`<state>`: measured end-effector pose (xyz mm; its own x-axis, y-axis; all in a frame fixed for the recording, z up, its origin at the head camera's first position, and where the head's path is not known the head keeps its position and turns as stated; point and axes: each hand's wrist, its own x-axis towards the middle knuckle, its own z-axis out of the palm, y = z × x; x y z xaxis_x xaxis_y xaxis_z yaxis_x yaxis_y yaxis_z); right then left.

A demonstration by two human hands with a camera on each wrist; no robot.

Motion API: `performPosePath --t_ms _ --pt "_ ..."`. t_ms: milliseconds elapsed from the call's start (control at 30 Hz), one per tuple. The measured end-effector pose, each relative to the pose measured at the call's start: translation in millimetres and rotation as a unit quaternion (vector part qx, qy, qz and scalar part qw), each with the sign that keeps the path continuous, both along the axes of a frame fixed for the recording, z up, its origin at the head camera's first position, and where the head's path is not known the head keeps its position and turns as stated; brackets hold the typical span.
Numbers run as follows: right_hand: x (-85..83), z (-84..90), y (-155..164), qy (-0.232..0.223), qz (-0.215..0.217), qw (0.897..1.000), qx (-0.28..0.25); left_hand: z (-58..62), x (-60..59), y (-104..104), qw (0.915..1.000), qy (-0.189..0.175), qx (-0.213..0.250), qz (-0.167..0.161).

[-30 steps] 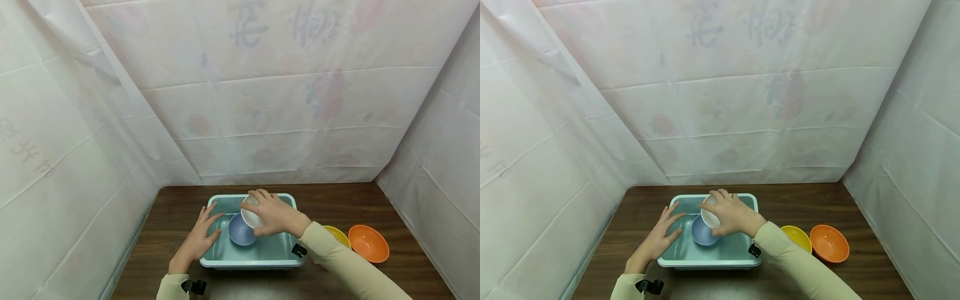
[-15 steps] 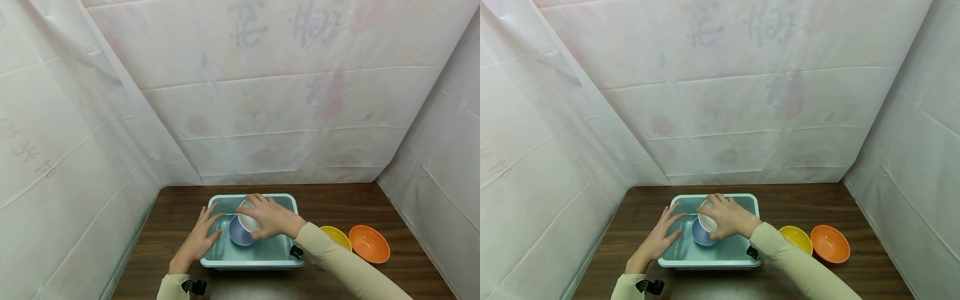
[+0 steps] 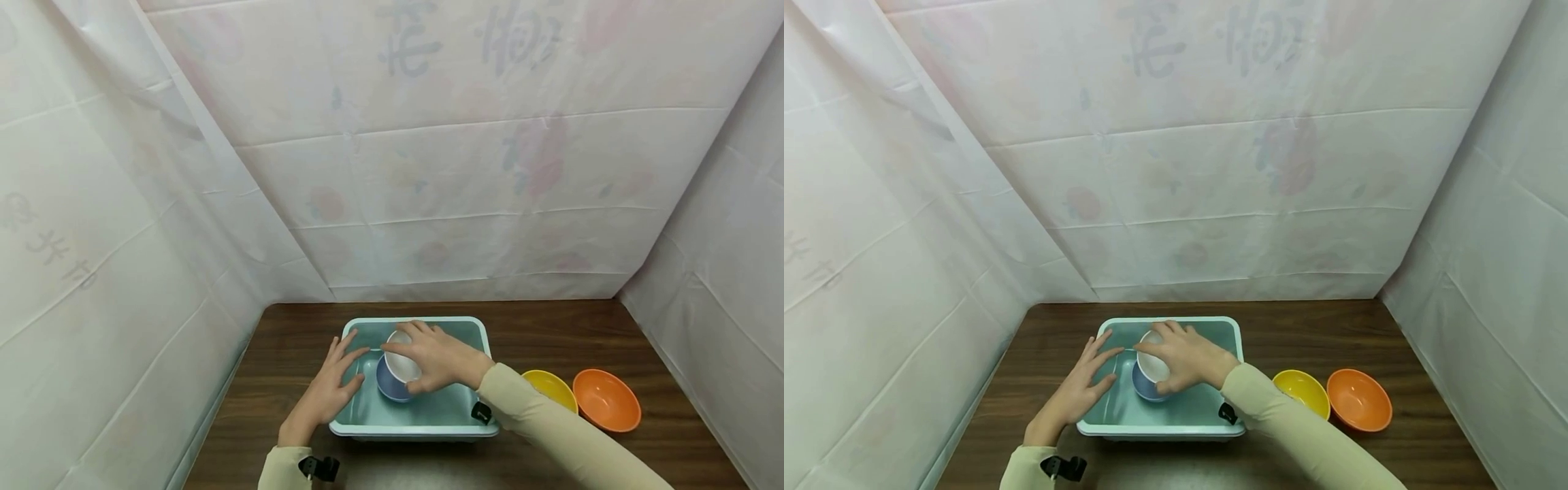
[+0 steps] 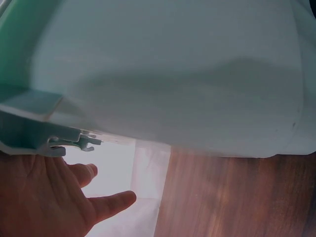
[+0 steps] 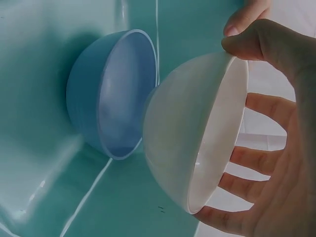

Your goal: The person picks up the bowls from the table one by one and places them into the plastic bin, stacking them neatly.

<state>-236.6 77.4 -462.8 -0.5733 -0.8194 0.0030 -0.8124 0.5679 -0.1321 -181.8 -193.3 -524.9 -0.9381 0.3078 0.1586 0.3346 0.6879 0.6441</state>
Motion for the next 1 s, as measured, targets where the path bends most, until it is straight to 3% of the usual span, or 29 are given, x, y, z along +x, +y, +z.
performPosePath --t_ms 167,600,1000 --pt "-0.4 -4.9 -3 -0.009 -0.002 1.000 0.006 1.0 -0.4 0 0.9999 -0.017 -0.002 -0.001" --pt "-3.3 -20.1 -14 -0.041 -0.018 0.999 0.023 0.0 -1.7 0 0.9998 -0.016 -0.001 -0.009" --pt "-7.3 -31.1 -26 -0.040 -0.025 0.997 0.055 -0.2 -0.6 1 0.9998 0.015 -0.013 0.000"
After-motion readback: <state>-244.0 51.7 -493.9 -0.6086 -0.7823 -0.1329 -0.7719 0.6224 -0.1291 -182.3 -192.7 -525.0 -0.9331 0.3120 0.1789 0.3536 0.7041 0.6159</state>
